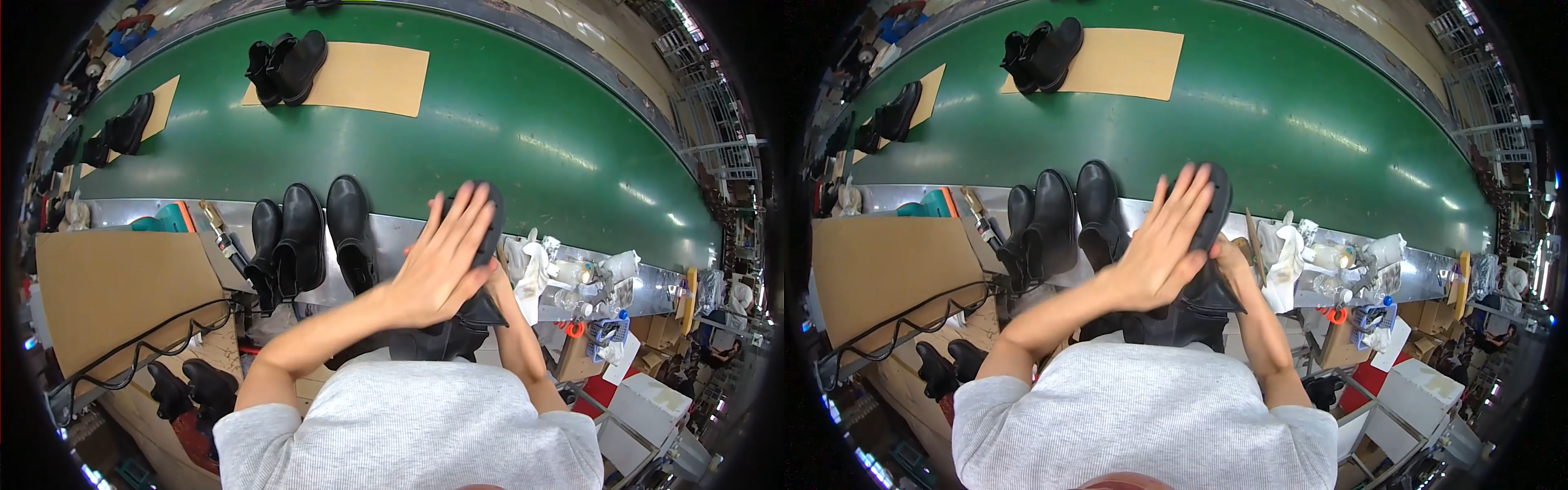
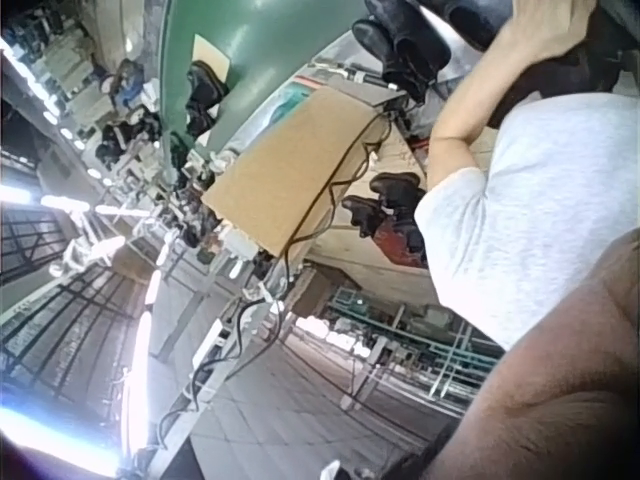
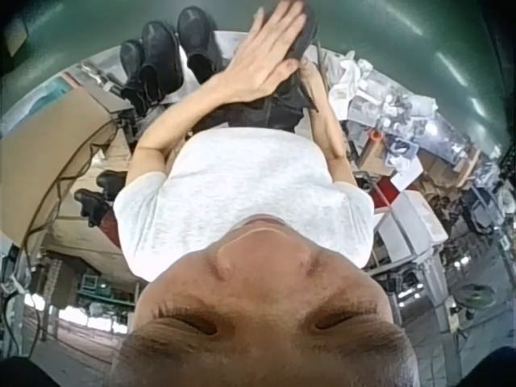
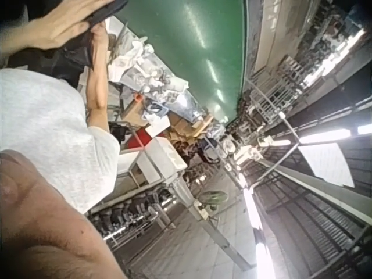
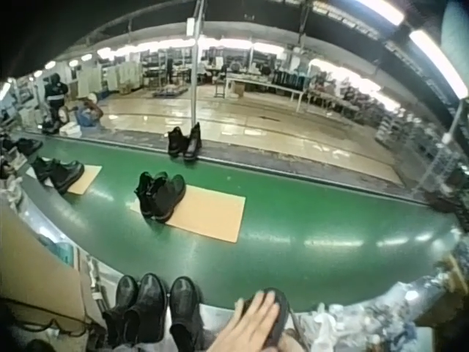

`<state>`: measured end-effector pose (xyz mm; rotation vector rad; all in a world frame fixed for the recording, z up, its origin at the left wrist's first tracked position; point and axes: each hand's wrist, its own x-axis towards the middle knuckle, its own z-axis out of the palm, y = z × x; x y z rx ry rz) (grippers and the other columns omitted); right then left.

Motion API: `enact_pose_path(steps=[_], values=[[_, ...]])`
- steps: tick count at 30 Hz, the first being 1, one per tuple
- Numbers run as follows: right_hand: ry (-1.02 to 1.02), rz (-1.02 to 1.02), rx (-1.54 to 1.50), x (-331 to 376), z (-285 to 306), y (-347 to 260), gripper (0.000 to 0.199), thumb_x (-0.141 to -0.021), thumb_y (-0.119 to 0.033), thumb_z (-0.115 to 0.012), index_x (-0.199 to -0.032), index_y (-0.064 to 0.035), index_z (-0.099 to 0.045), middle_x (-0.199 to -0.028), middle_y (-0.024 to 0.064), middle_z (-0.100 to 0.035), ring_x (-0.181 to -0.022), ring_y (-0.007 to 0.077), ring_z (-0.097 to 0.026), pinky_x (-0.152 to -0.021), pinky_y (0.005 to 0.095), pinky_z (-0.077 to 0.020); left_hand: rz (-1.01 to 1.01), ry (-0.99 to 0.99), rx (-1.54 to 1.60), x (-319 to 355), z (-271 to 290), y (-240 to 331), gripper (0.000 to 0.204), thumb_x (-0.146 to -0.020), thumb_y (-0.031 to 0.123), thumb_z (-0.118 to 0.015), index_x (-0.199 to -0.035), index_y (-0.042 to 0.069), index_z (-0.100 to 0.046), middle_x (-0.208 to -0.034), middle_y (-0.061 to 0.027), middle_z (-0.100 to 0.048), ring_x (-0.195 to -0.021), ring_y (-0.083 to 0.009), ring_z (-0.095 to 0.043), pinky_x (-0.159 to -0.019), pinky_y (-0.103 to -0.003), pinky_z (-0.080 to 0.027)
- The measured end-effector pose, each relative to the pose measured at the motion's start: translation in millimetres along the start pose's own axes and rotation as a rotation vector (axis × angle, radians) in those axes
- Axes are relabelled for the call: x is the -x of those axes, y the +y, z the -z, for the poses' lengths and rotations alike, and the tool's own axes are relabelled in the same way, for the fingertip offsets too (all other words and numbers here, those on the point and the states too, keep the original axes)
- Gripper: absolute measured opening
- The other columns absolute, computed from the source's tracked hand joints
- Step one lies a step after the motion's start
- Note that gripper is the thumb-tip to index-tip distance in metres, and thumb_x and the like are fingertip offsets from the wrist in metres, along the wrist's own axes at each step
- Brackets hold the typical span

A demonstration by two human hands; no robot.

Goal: Cleaning and inspecting black boots on a production line.

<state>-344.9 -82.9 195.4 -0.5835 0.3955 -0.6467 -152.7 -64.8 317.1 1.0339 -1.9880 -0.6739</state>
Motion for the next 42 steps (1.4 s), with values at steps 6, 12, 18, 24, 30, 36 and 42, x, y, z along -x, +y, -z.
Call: enact_pose_path(steps=[6, 12, 18, 24, 30, 36, 42], values=[[0.043, 0.185, -0.091, -21, -14, -10, 0.095, -0.067, -0.043, -0.075, -0.135, 0.0014, -0.027, -0.136, 0.0215, -0.034, -0.119, 0.0290, -0.044, -0.099, 0.0421, -0.0376, 0.089, -0.081, -0.039, -61, -3, -39, 0.055, -0.092, 0.024, -0.034, -0.137, -0.005, -0.023, -0.144, -0.0237, -0.019, -0.134, -0.0397, -0.013, -0.109, -0.048, -0.011], [0.176, 0.446, -0.194, -30, -39, 7, 0.102, -0.063, -0.047, -0.077, -0.138, -0.0017, -0.024, -0.139, 0.0237, -0.028, -0.121, 0.0308, -0.042, -0.099, 0.0439, -0.0374, 0.129, -0.243, -0.219, 35, -7, -20, 0.057, -0.087, 0.029, -0.042, -0.137, 0.003, -0.029, -0.144, -0.0196, -0.021, -0.135, -0.0378, -0.015, -0.103, -0.061, -0.008], [-0.441, 0.191, -0.648, -32, 0, -23, 0.105, -0.066, -0.057, -0.070, -0.142, -0.0185, -0.011, -0.134, 0.0295, -0.031, -0.113, 0.0508, -0.043, -0.085, 0.0624, -0.0411, 0.724, 0.283, 0.006, 112, 37, -85, 0.054, -0.088, 0.026, -0.048, -0.133, -0.001, -0.033, -0.136, -0.0194, -0.035, -0.129, -0.0307, -0.030, -0.106, -0.037, -0.021], [-0.037, -0.001, -0.355, -43, -6, -41, 0.092, -0.071, -0.060, -0.064, -0.139, -0.0144, -0.022, -0.129, 0.0264, -0.039, -0.108, 0.0437, -0.049, -0.088, 0.0546, -0.0434, 1.401, 0.665, 0.742, 198, -27, -145, 0.053, -0.091, 0.051, -0.038, -0.122, 0.010, -0.050, -0.117, -0.0055, -0.054, -0.103, -0.0170, -0.049, -0.088, -0.031, -0.037], [0.659, -0.587, 0.127, -69, 8, 0, 0.047, -0.088, -0.048, -0.051, -0.112, -0.0076, -0.053, -0.104, 0.0056, -0.056, -0.078, 0.0105, -0.052, -0.066, 0.0253, -0.0400, 1.350, 0.650, 0.692, 209, -62, -162, 0.045, -0.091, 0.041, -0.037, -0.112, 0.006, -0.056, -0.102, -0.0041, -0.059, -0.089, -0.0123, -0.051, -0.079, -0.028, -0.039], [0.451, -0.335, 0.042, -74, -11, 51, 0.049, -0.088, -0.046, -0.050, -0.120, -0.0081, -0.052, -0.109, 0.0040, -0.059, -0.097, 0.0157, -0.057, -0.087, 0.0321, -0.0420, 1.040, 0.593, 1.307, 159, -32, -154, 0.044, -0.092, 0.040, -0.045, -0.119, 0.006, -0.051, -0.115, -0.0077, -0.058, -0.105, -0.0198, -0.056, -0.091, -0.037, -0.045], [0.359, -0.166, 0.070, -103, -36, -5, 0.058, -0.087, -0.052, -0.047, -0.117, -0.0028, -0.052, -0.106, 0.0110, -0.062, -0.091, 0.0222, -0.064, -0.080, 0.0391, -0.0531, 1.103, 0.602, 1.605, 76, 14, -136, 0.047, -0.094, 0.042, -0.038, -0.122, 0.006, -0.049, -0.119, -0.0141, -0.054, -0.101, -0.0284, -0.059, -0.090, -0.046, -0.048]])
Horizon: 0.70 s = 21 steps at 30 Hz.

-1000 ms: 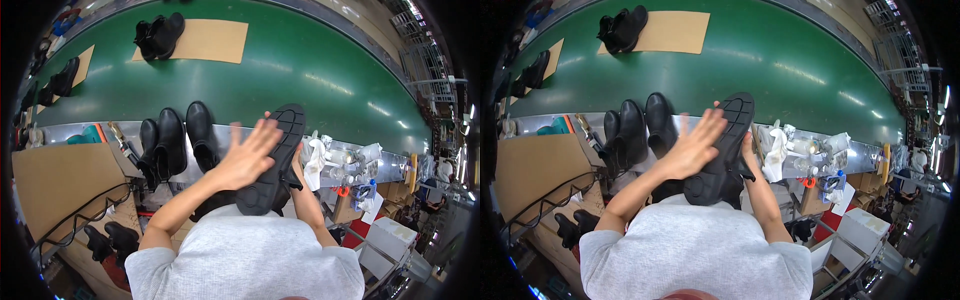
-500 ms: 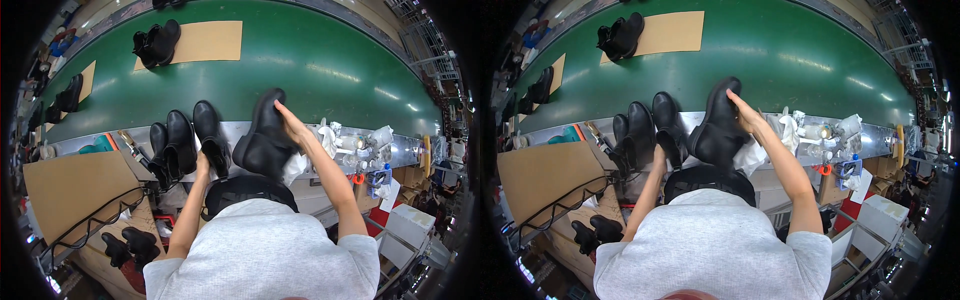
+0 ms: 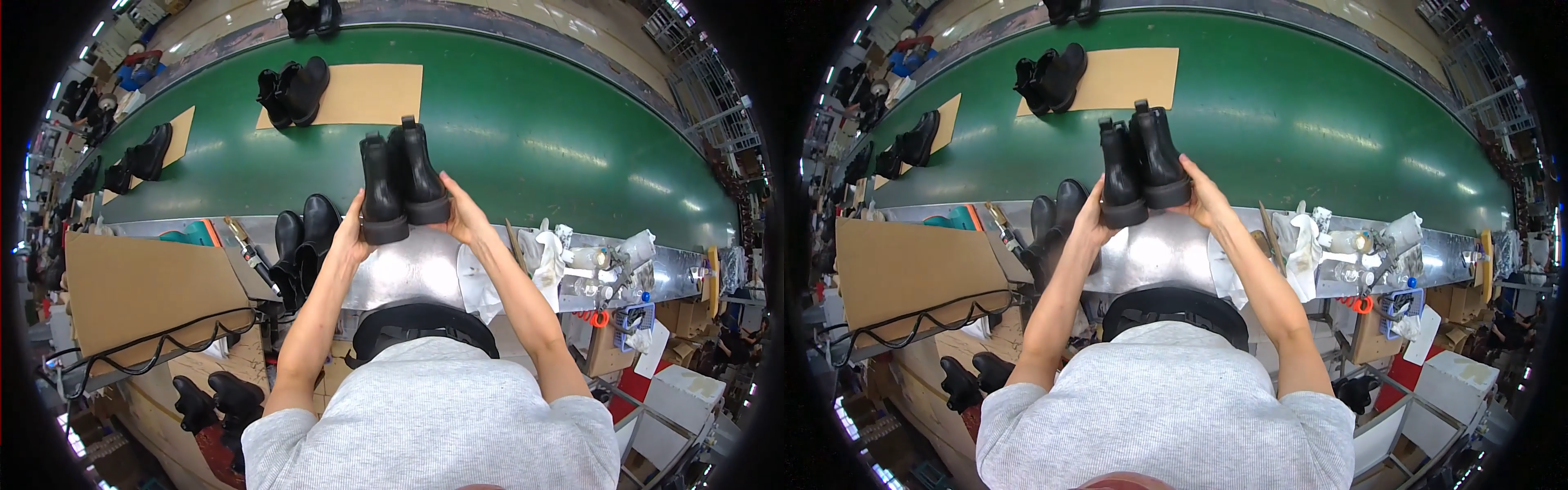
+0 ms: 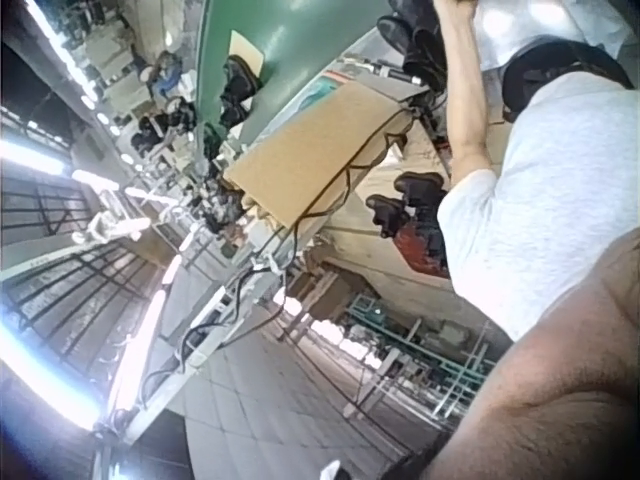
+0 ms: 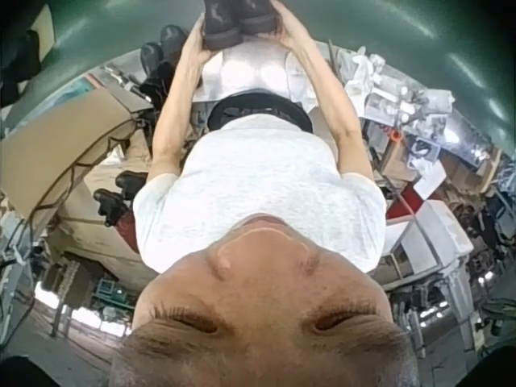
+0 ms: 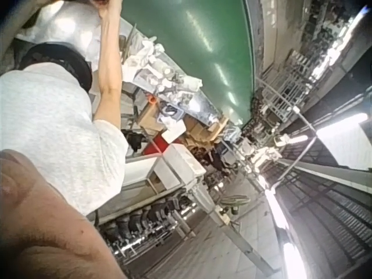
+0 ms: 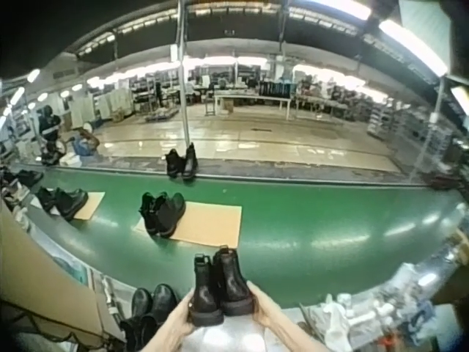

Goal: Cleaning and inspecting black boots on a production line.

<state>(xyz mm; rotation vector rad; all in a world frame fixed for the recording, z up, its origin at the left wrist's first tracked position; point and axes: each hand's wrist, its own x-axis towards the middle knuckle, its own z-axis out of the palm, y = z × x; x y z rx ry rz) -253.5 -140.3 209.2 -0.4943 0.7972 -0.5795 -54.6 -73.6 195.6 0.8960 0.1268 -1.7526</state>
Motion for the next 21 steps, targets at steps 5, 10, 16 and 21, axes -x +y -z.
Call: enact_pose_path(steps=[5, 10, 16, 21], values=[[0.203, -0.052, 0.036, -8, 2, -27, 0.064, -0.079, -0.062, -0.052, -0.102, -0.0025, -0.057, -0.087, 0.0128, -0.064, -0.075, 0.0247, -0.066, -0.072, 0.0388, -0.0552, 0.090, 0.006, -0.104, -4, -42, 19, 0.054, -0.094, 0.051, -0.029, -0.124, 0.008, -0.042, -0.118, -0.0185, -0.051, -0.105, -0.0347, -0.055, -0.085, -0.059, -0.045], [0.230, -0.046, 0.023, -2, -4, -37, 0.070, -0.076, -0.066, -0.053, -0.100, -0.0004, -0.060, -0.085, 0.0158, -0.064, -0.075, 0.0267, -0.066, -0.071, 0.0386, -0.0557, 0.096, 0.052, -0.113, -5, -59, 22, 0.053, -0.094, 0.051, -0.027, -0.124, 0.009, -0.041, -0.119, -0.0182, -0.050, -0.107, -0.0365, -0.053, -0.083, -0.063, -0.044], [0.243, -0.065, -0.002, -3, -7, -41, 0.071, -0.075, -0.065, -0.054, -0.103, 0.0008, -0.057, -0.089, 0.0193, -0.063, -0.080, 0.0324, -0.064, -0.077, 0.0441, -0.0531, 0.125, 0.034, -0.074, -6, -59, 25, 0.051, -0.095, 0.048, -0.025, -0.124, 0.009, -0.040, -0.120, -0.0177, -0.050, -0.108, -0.0360, -0.053, -0.084, -0.063, -0.044], [0.243, -0.096, -0.005, -4, -4, -39, 0.073, -0.075, -0.064, -0.055, -0.107, 0.0015, -0.055, -0.092, 0.0204, -0.062, -0.081, 0.0338, -0.064, -0.077, 0.0444, -0.0530, 0.113, 0.041, -0.047, -7, -56, 23, 0.049, -0.095, 0.047, -0.027, -0.124, 0.009, -0.039, -0.119, -0.0175, -0.050, -0.108, -0.0355, -0.053, -0.085, -0.063, -0.043]])
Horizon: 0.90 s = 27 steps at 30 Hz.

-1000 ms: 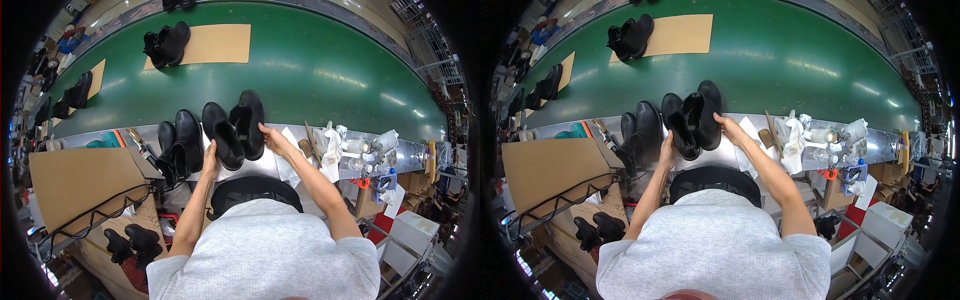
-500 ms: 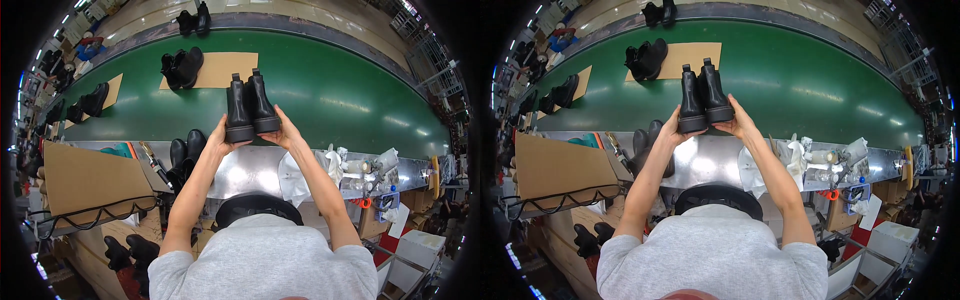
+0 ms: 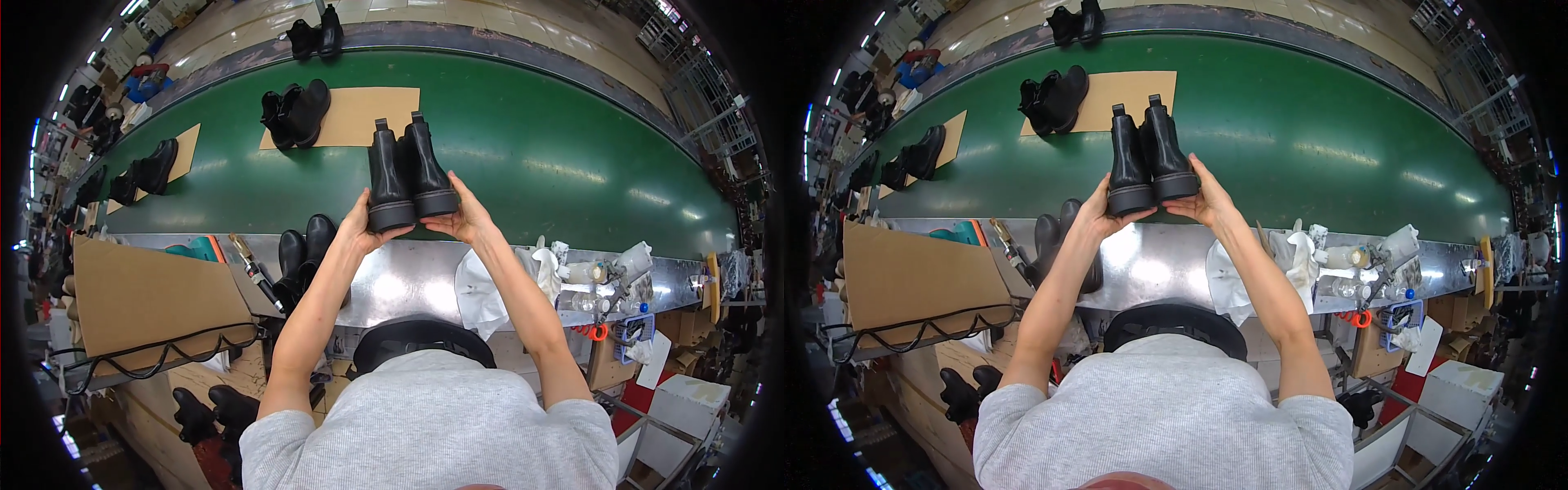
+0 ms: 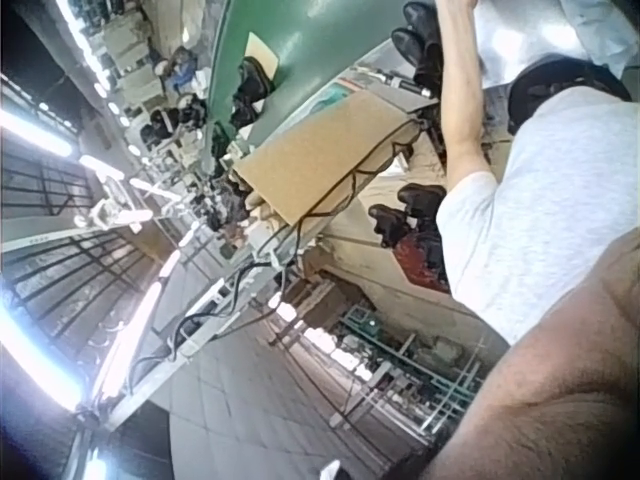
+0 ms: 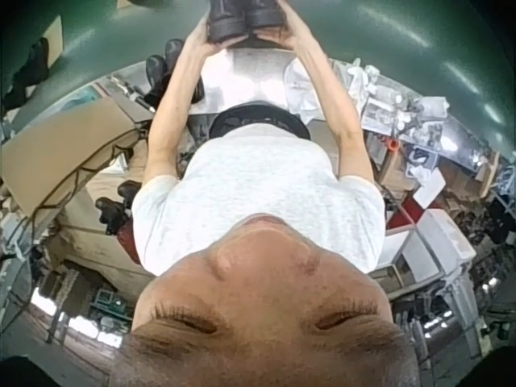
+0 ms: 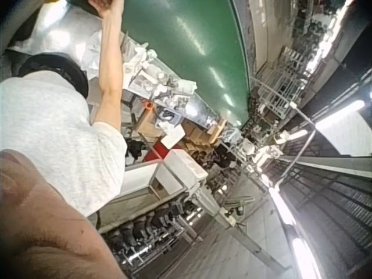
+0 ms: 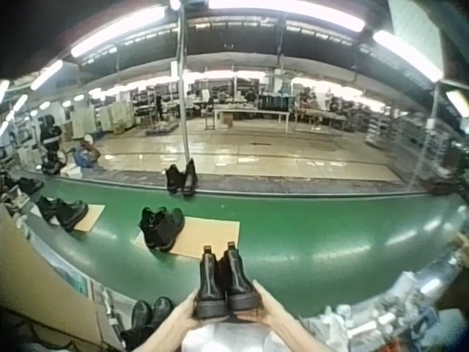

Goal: Cleaning and inspecting black boots on a production line.

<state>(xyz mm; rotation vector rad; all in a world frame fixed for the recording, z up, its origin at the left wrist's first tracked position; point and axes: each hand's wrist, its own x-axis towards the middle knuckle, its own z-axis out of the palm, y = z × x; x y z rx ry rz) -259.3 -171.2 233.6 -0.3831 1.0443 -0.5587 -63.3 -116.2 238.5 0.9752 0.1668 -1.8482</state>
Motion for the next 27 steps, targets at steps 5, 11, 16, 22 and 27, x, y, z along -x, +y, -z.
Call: enact_pose_path(steps=[5, 11, 16, 22, 27], values=[[-0.009, -0.010, -0.084, 8, 7, 0, 0.074, -0.075, -0.063, -0.056, -0.110, 0.0021, -0.053, -0.095, 0.0228, -0.061, -0.086, 0.0371, -0.063, -0.078, 0.0455, -0.0520, -0.010, -0.098, -0.007, 1, 36, -10, 0.039, -0.093, 0.034, -0.041, -0.118, 0.006, -0.050, -0.115, -0.0140, -0.056, -0.105, -0.0271, -0.056, -0.094, -0.046, -0.042], [-0.070, -0.049, -0.241, 19, 18, 2, 0.070, -0.080, -0.060, -0.052, -0.111, 0.0018, -0.052, -0.096, 0.0208, -0.062, -0.084, 0.0389, -0.063, -0.077, 0.0450, -0.0530, -0.185, 0.306, -0.561, 7, 151, -56, 0.033, -0.091, 0.025, -0.047, -0.115, 0.001, -0.053, -0.112, -0.0084, -0.058, -0.101, -0.0210, -0.057, -0.087, -0.033, -0.045], [-0.071, -0.015, -0.273, 33, 26, 13, 0.066, -0.081, -0.060, -0.049, -0.109, -0.0007, -0.055, -0.095, 0.0191, -0.063, -0.083, 0.0364, -0.064, -0.074, 0.0450, -0.0537, -0.894, 0.393, -0.858, 63, 67, -46, 0.034, -0.092, 0.013, -0.049, -0.121, -0.003, -0.046, -0.118, -0.0149, -0.051, -0.113, -0.0198, -0.046, -0.096, -0.029, -0.036], [-0.030, 0.135, -0.274, 41, 14, 39, 0.062, -0.080, -0.060, -0.051, -0.109, -0.0055, -0.055, -0.093, 0.0129, -0.063, -0.082, 0.0261, -0.064, -0.069, 0.0391, -0.0533, -0.933, 0.018, -1.083, 48, -27, -99, 0.081, -0.065, 0.015, -0.079, -0.130, -0.002, -0.033, -0.124, -0.0187, -0.044, -0.117, -0.0288, -0.044, -0.099, -0.038, -0.037], [0.089, 0.161, 0.237, 50, 16, 63, 0.062, -0.082, -0.059, -0.050, -0.114, -0.0058, -0.057, -0.107, 0.0067, -0.060, -0.090, 0.0184, -0.059, -0.075, 0.0300, -0.0448, -0.753, -0.082, -0.769, 41, -30, -102, 0.051, -0.071, 0.007, -0.074, -0.112, -0.005, -0.047, -0.100, -0.0096, -0.059, -0.089, -0.0155, -0.058, -0.079, -0.027, -0.046]])
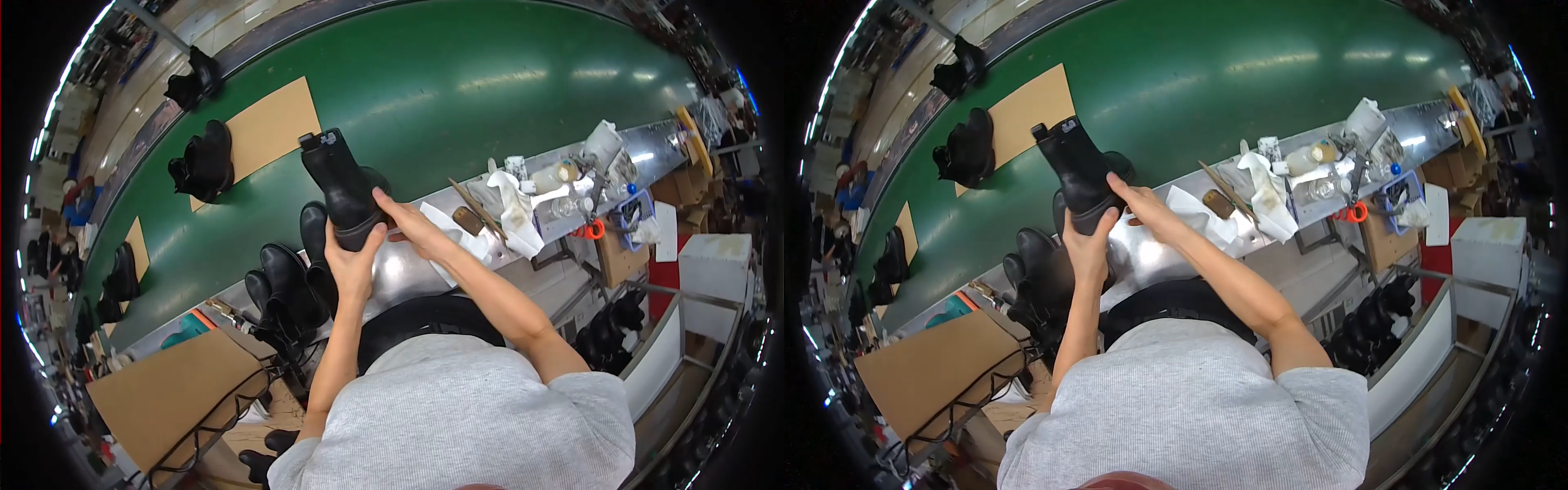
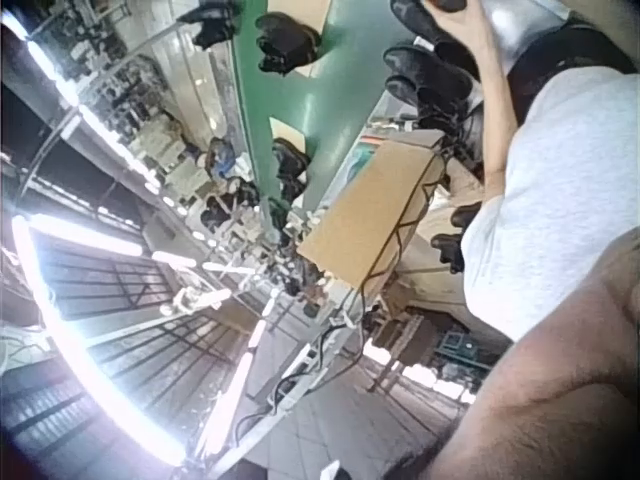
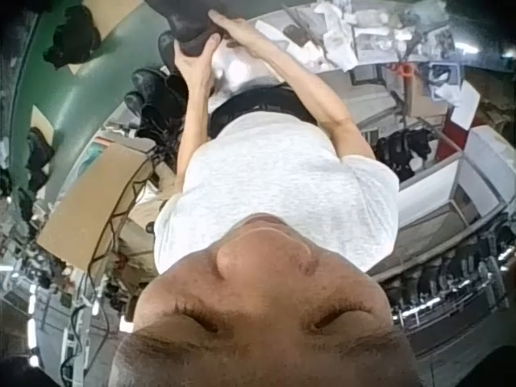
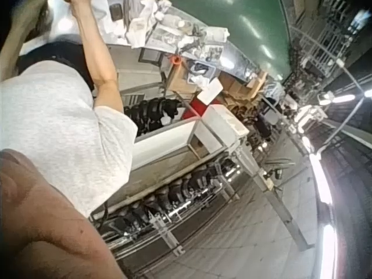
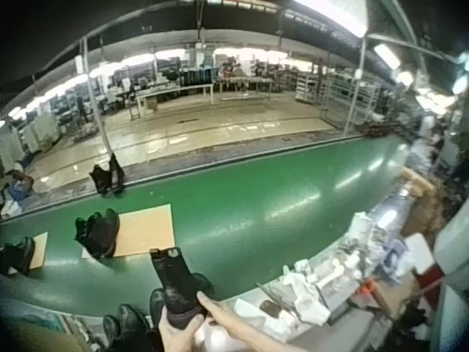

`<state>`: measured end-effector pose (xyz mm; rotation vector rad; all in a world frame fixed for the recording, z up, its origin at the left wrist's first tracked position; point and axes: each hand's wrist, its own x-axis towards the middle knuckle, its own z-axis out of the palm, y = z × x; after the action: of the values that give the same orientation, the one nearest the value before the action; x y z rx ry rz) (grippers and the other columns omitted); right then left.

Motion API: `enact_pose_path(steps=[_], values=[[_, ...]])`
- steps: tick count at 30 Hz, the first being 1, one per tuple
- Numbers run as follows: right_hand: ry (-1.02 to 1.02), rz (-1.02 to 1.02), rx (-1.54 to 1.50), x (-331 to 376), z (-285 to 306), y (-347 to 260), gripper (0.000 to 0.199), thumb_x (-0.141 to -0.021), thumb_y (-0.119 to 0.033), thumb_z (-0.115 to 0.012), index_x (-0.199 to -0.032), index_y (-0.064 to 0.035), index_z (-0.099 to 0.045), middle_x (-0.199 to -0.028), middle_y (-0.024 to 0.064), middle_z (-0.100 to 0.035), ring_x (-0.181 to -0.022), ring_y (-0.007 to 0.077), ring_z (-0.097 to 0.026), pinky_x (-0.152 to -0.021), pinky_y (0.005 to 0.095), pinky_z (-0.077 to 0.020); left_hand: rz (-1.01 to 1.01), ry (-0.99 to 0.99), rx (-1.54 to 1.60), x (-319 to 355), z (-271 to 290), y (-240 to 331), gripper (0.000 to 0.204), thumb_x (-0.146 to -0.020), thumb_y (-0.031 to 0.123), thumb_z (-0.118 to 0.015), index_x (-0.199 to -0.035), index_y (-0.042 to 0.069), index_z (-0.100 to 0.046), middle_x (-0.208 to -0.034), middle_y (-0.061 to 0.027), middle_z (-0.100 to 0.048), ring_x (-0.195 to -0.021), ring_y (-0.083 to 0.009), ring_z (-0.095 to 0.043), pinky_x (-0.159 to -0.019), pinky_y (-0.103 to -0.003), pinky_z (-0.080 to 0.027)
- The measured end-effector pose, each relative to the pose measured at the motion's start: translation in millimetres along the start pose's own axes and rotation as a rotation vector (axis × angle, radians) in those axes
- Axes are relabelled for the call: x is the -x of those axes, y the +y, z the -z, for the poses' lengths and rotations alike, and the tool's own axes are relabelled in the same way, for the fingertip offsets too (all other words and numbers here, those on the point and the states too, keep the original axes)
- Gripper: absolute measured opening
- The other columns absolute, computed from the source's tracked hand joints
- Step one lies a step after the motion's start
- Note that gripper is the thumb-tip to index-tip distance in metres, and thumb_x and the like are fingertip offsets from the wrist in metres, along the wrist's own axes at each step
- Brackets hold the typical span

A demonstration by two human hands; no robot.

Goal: Cleaning and inspecting black boots on a production line.

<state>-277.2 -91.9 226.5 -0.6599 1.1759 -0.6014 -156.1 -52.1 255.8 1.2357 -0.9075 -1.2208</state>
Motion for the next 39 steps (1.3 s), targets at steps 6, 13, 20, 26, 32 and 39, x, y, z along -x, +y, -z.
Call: enact_pose_path(steps=[6, 13, 20, 26, 32, 39], values=[[0.440, 0.408, 0.592, 35, 89, 21, 0.038, -0.082, -0.029, -0.064, -0.101, 0.0034, -0.061, -0.087, 0.0118, -0.066, -0.079, 0.0180, -0.062, -0.071, 0.0291, -0.0480, -0.093, 0.060, -0.058, -2, 4, -25, 0.077, -0.065, 0.013, -0.079, -0.126, -0.007, -0.036, -0.110, -0.0113, -0.054, -0.098, -0.0165, -0.053, -0.088, -0.028, -0.041], [0.611, 0.527, 1.183, 58, 95, 64, 0.038, -0.071, -0.022, -0.071, -0.098, 0.0013, -0.058, -0.087, 0.0155, -0.059, -0.085, 0.0318, -0.054, -0.078, 0.0379, -0.0440, -0.253, 0.103, -0.223, -11, 5, -15, 0.089, -0.064, 0.012, -0.078, -0.133, -0.006, -0.025, -0.114, -0.0142, -0.051, -0.100, -0.0180, -0.053, -0.089, -0.028, -0.041], [0.699, 0.349, 1.363, 23, 83, 81, 0.029, -0.070, -0.017, -0.070, -0.093, -0.0026, -0.061, -0.097, 0.0137, -0.058, -0.094, 0.0320, -0.051, -0.078, 0.0424, -0.0419, -0.278, 0.137, -0.300, -13, 3, -13, 0.090, -0.063, 0.011, -0.077, -0.133, -0.006, -0.024, -0.116, -0.0153, -0.049, -0.102, -0.0201, -0.051, -0.091, -0.030, -0.040], [0.719, 0.462, 1.159, 25, 98, 83, 0.015, -0.073, -0.013, -0.065, -0.085, -0.0036, -0.062, -0.076, 0.0135, -0.062, -0.074, 0.0331, -0.058, -0.068, 0.0430, -0.0457, -0.301, 0.151, -0.435, -18, 10, -32, 0.088, -0.061, 0.016, -0.079, -0.130, -0.009, -0.030, -0.119, -0.0186, -0.047, -0.109, -0.0245, -0.047, -0.095, -0.032, -0.036], [0.597, 0.337, 0.617, 19, 136, 89, 0.015, -0.077, -0.012, -0.063, -0.085, 0.0007, -0.060, -0.070, 0.0132, -0.063, -0.064, 0.0248, -0.061, -0.062, 0.0335, -0.0470, -0.233, 0.077, -0.355, -18, 7, -24, 0.087, -0.061, 0.018, -0.080, -0.128, -0.011, -0.032, -0.116, -0.0177, -0.049, -0.106, -0.0231, -0.049, -0.093, -0.031, -0.037], [0.513, 0.344, 0.435, 16, 151, 76, 0.019, -0.080, -0.011, -0.064, -0.090, 0.0030, -0.058, -0.072, 0.0064, -0.062, -0.064, 0.0155, -0.056, -0.060, 0.0273, -0.0436, -0.065, -0.061, -0.263, -11, -4, 1, 0.085, -0.063, 0.018, -0.079, -0.127, -0.013, -0.031, -0.108, -0.0164, -0.054, -0.095, -0.0187, -0.054, -0.087, -0.028, -0.041]])
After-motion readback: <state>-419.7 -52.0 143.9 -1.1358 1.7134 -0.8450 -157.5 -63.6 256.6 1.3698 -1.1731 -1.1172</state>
